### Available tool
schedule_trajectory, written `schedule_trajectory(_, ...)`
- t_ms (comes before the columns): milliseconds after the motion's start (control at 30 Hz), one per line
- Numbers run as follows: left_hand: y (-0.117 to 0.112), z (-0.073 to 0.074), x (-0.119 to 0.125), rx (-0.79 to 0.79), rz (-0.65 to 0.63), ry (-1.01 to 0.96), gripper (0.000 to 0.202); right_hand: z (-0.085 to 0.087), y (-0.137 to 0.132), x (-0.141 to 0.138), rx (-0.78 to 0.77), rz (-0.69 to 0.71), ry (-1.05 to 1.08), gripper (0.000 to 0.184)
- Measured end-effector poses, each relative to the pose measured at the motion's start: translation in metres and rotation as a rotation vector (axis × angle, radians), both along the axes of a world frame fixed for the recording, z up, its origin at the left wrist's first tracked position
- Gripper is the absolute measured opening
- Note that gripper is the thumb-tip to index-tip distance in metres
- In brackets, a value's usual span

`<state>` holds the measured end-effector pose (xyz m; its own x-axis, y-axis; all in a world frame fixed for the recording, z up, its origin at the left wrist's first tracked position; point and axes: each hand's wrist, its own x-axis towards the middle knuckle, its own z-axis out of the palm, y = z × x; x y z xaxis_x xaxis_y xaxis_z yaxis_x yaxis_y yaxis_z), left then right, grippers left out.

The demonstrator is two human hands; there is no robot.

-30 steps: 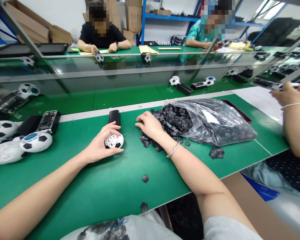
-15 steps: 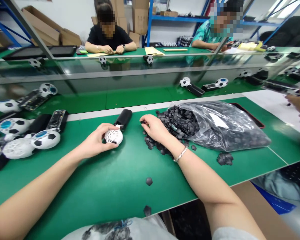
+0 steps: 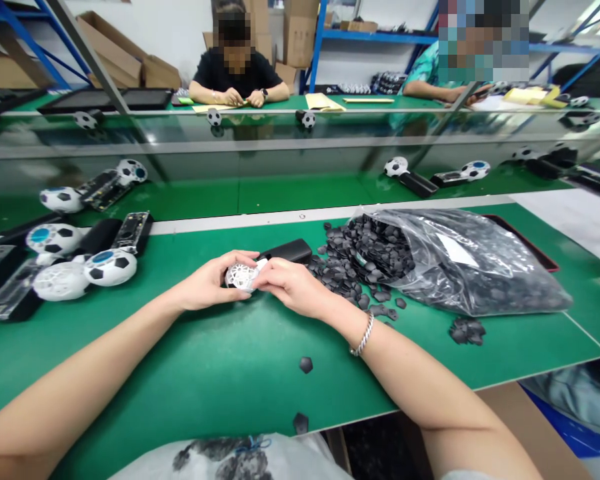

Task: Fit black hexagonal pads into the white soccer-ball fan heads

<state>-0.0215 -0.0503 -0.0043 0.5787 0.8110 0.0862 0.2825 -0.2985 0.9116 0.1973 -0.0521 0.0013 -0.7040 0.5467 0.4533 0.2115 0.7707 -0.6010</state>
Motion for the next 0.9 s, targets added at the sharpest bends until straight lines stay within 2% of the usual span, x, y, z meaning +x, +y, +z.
schedule_trajectory(100,-0.003,-0.003,0.007,0.066,0.054,-0.011,0.043,-0.004,0.001,-0.004,0.047,0.017,0.01,0.014)
schedule_trajectory(267,-0.007,-0.007,0.014,0.161,0.101,-0.018,0.033,-0.009,0.001,-0.01,0.123,-0.089,0.06,0.004)
schedule_trajectory(433,-0.01,-0.007,0.017,0.156,0.125,-0.032,0.032,-0.011,0.005,-0.01,0.109,-0.199,0.059,0.017)
schedule_trajectory(633,-0.013,-0.007,0.024,0.162,0.21,0.029,0.041,-0.011,0.013,-0.007,0.052,-0.334,-0.12,0.045)
schedule_trajectory(733,-0.014,-0.009,0.028,0.148,0.205,0.016,0.044,-0.009,0.024,-0.002,0.034,-0.309,-0.241,0.05)
schedule_trajectory(800,-0.014,-0.009,0.027,0.12,0.19,0.006,0.05,-0.006,0.035,0.004,0.031,-0.231,-0.366,0.056)
schedule_trajectory(900,-0.015,0.002,0.011,0.137,0.17,0.021,0.066,0.001,0.057,0.018,-0.054,-0.083,-0.553,0.059)
